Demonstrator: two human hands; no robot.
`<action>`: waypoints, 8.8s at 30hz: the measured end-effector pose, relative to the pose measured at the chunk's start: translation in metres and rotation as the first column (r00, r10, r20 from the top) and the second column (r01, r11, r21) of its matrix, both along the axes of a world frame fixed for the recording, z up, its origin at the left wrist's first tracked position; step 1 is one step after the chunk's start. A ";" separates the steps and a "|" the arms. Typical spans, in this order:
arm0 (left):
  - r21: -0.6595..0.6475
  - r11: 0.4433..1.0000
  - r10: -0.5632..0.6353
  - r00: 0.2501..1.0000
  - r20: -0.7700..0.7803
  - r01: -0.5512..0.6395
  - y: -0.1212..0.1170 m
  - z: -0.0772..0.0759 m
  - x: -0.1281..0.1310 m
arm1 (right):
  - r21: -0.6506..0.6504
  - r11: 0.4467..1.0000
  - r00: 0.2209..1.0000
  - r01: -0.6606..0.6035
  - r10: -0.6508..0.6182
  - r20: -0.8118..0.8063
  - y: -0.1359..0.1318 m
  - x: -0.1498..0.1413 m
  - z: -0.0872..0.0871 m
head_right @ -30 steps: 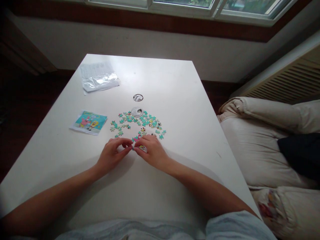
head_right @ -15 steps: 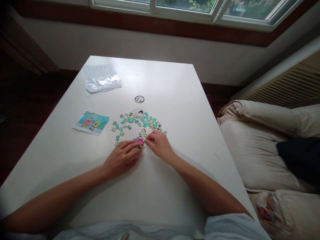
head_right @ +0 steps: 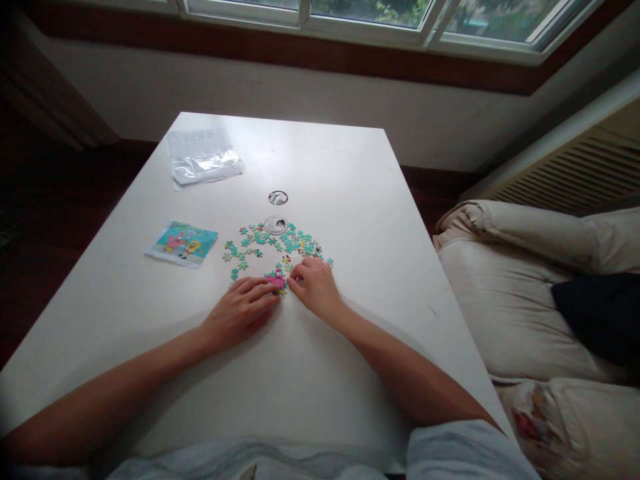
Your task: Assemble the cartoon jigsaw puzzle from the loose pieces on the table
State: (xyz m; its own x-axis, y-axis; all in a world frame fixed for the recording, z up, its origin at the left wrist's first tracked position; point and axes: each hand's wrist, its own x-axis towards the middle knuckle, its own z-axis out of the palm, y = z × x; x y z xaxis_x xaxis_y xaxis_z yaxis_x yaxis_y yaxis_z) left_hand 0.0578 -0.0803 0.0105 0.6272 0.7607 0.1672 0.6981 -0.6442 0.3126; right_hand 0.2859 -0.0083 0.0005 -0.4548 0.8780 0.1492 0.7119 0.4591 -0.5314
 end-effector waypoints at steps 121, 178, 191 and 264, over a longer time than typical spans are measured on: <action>0.129 0.825 0.557 0.830 -0.023 -0.550 0.137 -0.009 -0.065 | 0.101 0.991 0.989 -0.085 0.096 -0.111 0.011 0.003 -0.011; -0.529 0.822 0.513 0.681 0.522 -0.214 0.094 0.000 -0.008 | 0.123 0.992 0.959 -0.038 0.071 -0.276 0.010 -0.001 -0.003; -0.526 0.839 0.439 0.741 0.508 -0.137 0.076 0.005 0.011 | 0.073 0.997 0.926 -0.019 0.045 -0.375 0.010 -0.001 -0.006; -0.510 0.849 0.370 0.841 0.395 -0.134 0.082 0.001 0.001 | 0.169 0.968 0.899 -0.188 0.239 -0.366 0.012 -0.003 -0.012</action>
State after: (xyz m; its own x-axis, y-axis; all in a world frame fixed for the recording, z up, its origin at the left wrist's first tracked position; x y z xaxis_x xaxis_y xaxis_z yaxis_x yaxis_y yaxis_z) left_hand 0.0585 0.0017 0.0115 0.3382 0.9410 -0.0129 0.5094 -0.1715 0.8432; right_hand 0.2830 0.0034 -0.0116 -0.5153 0.7286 0.4512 0.3440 0.6581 -0.6697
